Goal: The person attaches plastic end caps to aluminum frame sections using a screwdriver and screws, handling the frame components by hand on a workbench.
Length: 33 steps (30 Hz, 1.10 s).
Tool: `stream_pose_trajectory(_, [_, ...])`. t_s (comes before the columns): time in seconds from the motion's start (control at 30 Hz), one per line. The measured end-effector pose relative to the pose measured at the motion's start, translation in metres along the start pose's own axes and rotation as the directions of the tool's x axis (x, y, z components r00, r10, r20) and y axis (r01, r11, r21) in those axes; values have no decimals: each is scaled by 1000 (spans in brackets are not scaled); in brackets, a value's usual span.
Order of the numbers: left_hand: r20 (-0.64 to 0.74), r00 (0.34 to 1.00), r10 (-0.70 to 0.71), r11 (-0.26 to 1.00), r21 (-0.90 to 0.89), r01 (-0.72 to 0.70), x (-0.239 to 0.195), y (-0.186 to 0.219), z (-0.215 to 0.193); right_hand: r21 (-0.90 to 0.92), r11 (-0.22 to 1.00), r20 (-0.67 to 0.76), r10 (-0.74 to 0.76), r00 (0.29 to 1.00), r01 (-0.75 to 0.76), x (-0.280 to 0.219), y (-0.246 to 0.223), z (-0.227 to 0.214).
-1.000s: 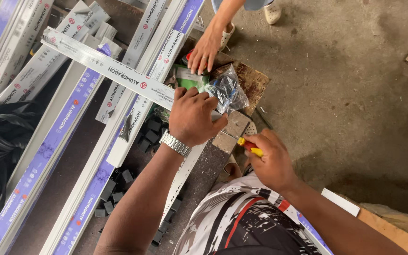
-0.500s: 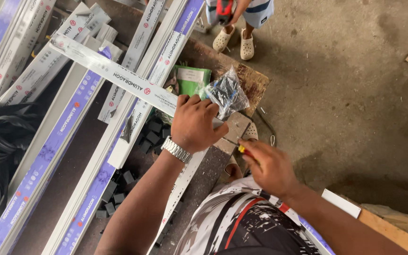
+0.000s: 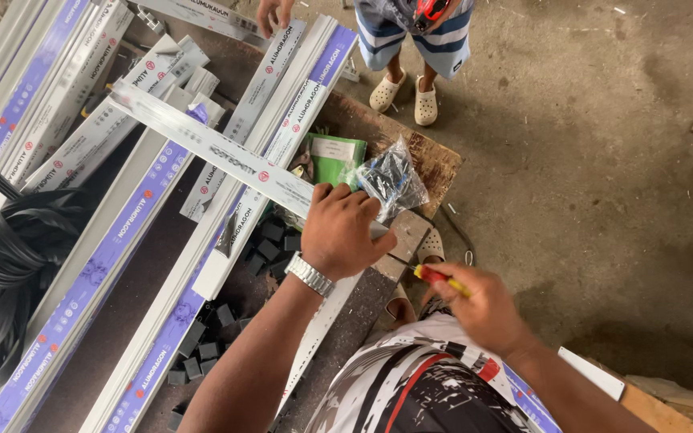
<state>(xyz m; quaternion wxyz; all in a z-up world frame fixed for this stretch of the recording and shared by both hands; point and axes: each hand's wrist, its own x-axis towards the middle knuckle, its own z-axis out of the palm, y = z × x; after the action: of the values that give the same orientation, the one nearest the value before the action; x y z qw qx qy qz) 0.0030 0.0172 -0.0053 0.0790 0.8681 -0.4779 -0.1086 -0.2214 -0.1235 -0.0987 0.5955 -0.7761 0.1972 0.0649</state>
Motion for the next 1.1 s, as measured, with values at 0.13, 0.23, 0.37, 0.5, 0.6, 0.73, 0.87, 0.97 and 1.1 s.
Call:
stream_pose_trajectory(0.13, [-80,997,14,1000,-15,-15,-1,-4,-8,300,907,-226,-233,946,295,-2,-18,8])
stream_pose_trajectory(0.23, [-80,997,7,1000,-27,-9,-5,-2,-6,905,159,388,76,919,-395,0,-14,0])
stream_pose_trajectory(0.37, [-84,996,26,1000,-14,-28,-1,2,-4,603,782,336,-73,939,-155,7,-6,-13])
stream_pose_trajectory(0.5, [-74,997,7,1000,-11,-7,-2,-5,-11,-148,907,-100,-411,906,395,-1,-9,6])
stream_pose_trajectory(0.6, [-56,998,-30,999,-17,29,-2,-6,-15,873,357,283,181,942,-331,0,-9,6])
stream_pose_trajectory(0.73, [-69,998,1,1000,-15,-2,-3,-1,-10,854,446,300,-2,954,-268,1,-8,2])
stream_pose_trajectory(0.87, [2,999,32,999,35,-32,-4,-5,-7,48,989,-74,-139,988,143,1,-15,4])
stream_pose_trajectory(0.97, [61,995,84,993,83,-89,0,-11,-13,-93,985,-129,-154,980,142,7,-27,9])
stream_pose_trajectory(1.1, [285,957,50,993,92,-79,2,-17,-17,87,990,-73,-106,992,113,17,-32,11])
